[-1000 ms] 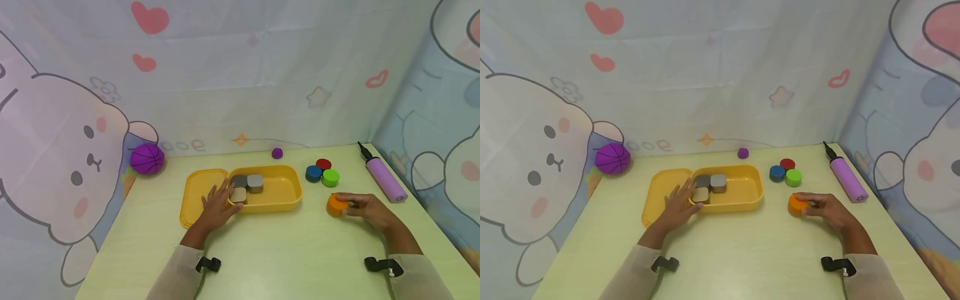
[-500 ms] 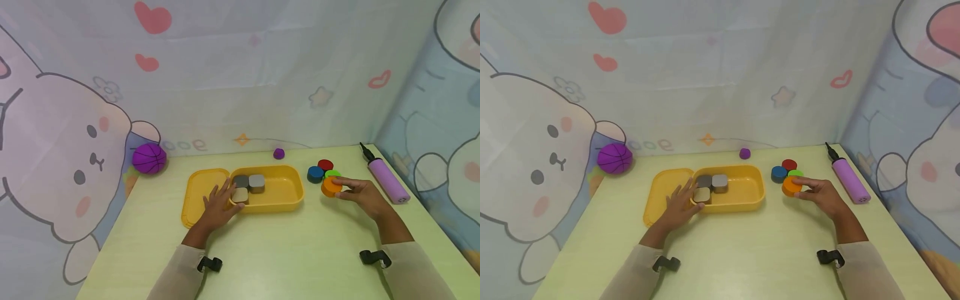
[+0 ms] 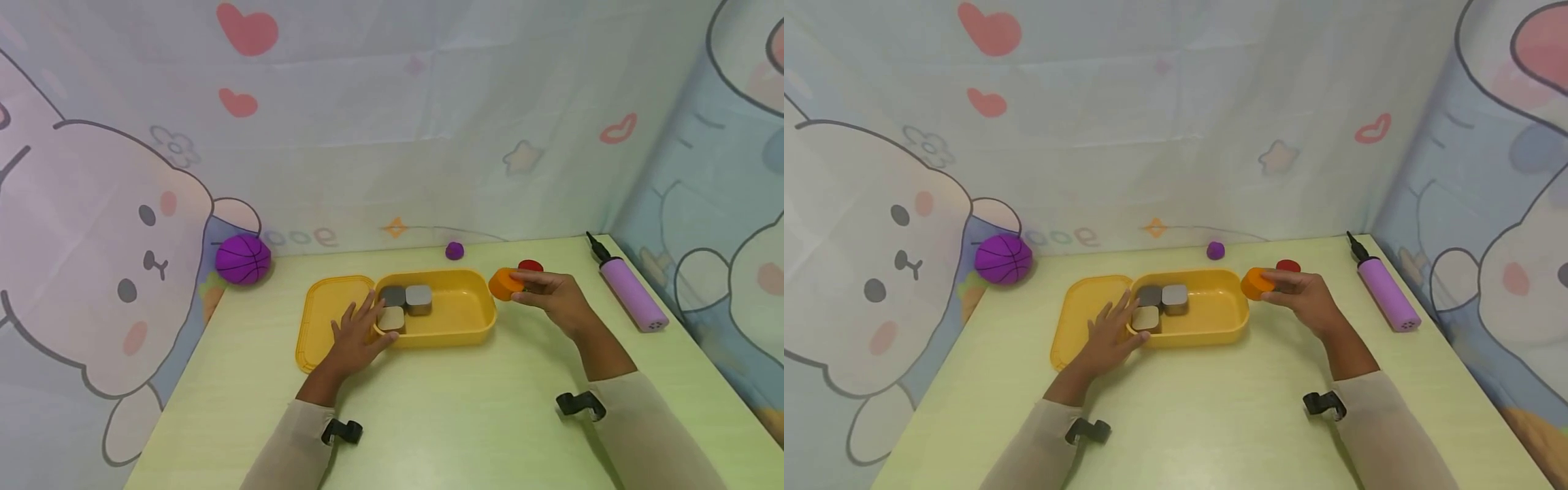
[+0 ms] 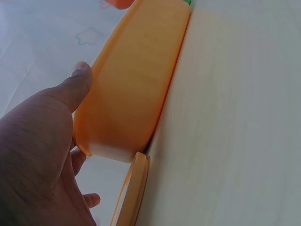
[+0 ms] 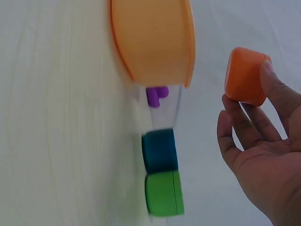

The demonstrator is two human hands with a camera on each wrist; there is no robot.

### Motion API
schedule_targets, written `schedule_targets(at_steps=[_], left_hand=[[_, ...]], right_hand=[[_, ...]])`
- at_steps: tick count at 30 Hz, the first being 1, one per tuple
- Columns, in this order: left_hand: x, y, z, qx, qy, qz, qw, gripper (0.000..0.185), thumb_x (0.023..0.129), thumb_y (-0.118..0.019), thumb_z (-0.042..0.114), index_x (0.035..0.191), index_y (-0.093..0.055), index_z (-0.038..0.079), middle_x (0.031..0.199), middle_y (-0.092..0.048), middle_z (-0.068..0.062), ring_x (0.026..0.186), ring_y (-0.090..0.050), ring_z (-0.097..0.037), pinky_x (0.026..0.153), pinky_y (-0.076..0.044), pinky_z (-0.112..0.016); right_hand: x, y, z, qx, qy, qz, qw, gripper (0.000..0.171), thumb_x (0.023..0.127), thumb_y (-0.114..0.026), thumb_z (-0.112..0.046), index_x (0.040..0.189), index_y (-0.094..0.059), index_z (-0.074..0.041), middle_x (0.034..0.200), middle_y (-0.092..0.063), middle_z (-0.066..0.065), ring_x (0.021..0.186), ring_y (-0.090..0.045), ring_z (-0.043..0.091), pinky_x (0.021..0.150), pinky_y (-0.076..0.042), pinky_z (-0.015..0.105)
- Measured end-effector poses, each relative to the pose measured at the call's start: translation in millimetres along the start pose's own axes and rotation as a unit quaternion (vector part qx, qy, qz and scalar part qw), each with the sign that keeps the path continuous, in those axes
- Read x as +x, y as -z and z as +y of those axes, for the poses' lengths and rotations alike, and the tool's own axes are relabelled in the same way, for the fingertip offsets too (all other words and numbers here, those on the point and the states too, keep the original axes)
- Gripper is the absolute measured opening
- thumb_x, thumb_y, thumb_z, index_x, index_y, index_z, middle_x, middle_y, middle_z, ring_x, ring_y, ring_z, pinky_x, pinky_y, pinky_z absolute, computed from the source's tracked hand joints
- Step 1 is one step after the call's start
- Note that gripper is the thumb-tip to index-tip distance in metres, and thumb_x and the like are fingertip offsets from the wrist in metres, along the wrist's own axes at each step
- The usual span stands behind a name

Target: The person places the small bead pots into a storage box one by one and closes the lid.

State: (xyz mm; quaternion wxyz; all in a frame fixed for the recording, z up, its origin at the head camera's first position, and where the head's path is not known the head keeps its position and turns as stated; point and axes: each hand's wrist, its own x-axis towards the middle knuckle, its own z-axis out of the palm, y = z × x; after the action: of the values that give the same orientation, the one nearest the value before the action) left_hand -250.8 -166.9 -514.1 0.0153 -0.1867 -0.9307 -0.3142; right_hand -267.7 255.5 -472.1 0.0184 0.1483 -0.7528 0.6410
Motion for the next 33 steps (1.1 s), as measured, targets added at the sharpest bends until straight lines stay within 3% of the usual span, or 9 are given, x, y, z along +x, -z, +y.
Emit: schedule_targets(at_steps=[9, 19, 24, 28, 33], left_hand=[[-0.1, 1.4, 0.6, -0.004, 0.002, -0.001, 1.0000, 0.076, 0.093, -0.053, 0.064, 0.157, -0.029, 0.030, 0.168, -0.004, 0.014, 0.153, -0.004, -0.047, 0.104, 0.006, -0.085], [-0.6, 0.2, 0.9, -0.008, 0.002, -0.004, 1.0000, 0.077, 0.093, -0.053, 0.064, 0.157, -0.028, 0.030, 0.168, -0.004, 0.014, 0.153, -0.004, -0.046, 0.104, 0.006, -0.084], [-0.4, 0.7, 1.0, -0.005, -0.001, -0.004, 1.0000, 0.076, 0.094, -0.053, 0.063, 0.158, -0.028, 0.030, 0.168, -0.006, 0.011, 0.153, -0.005, -0.048, 0.103, 0.005, -0.086], [-0.6, 1.3, 1.9, 0.000, -0.002, -0.004, 1.0000, 0.076, 0.094, -0.054, 0.061, 0.158, -0.027, 0.030, 0.169, -0.006, 0.009, 0.152, -0.005, -0.049, 0.103, 0.004, -0.086], [-0.6, 1.2, 2.4, 0.001, -0.005, -0.006, 1.0000, 0.076, 0.095, -0.054, 0.060, 0.158, -0.026, 0.029, 0.169, -0.005, 0.008, 0.152, -0.005, -0.049, 0.103, 0.004, -0.086]], right_hand=[[11.2, -47.8, -7.3, -0.038, 0.018, -0.022, 0.999, 0.043, 0.086, -0.077, -0.017, 0.127, -0.068, -0.007, 0.134, -0.063, 0.015, 0.114, -0.068, 0.019, 0.091, -0.056, 0.023], [20.8, -85.9, -11.2, -0.107, 0.030, -0.028, 0.993, 0.038, 0.086, -0.077, -0.021, 0.122, -0.072, -0.011, 0.130, -0.066, 0.012, 0.122, -0.063, 0.032, 0.097, -0.054, 0.039], [25.0, -95.2, -11.1, -0.185, 0.023, -0.025, 0.982, 0.039, 0.083, -0.079, -0.029, 0.120, -0.074, -0.018, 0.127, -0.070, 0.006, 0.123, -0.062, 0.030, 0.104, -0.049, 0.052], [27.9, -102.1, -10.9, -0.236, 0.018, -0.041, 0.971, 0.039, 0.083, -0.080, -0.031, 0.121, -0.074, -0.022, 0.123, -0.072, 0.002, 0.106, -0.064, 0.023, 0.090, -0.054, 0.043], [30.5, -110.1, -10.3, -0.247, -0.003, -0.061, 0.967, 0.036, 0.082, -0.082, -0.022, 0.118, -0.075, -0.017, 0.116, -0.074, 0.003, 0.089, -0.064, 0.019, 0.073, -0.055, 0.027]])
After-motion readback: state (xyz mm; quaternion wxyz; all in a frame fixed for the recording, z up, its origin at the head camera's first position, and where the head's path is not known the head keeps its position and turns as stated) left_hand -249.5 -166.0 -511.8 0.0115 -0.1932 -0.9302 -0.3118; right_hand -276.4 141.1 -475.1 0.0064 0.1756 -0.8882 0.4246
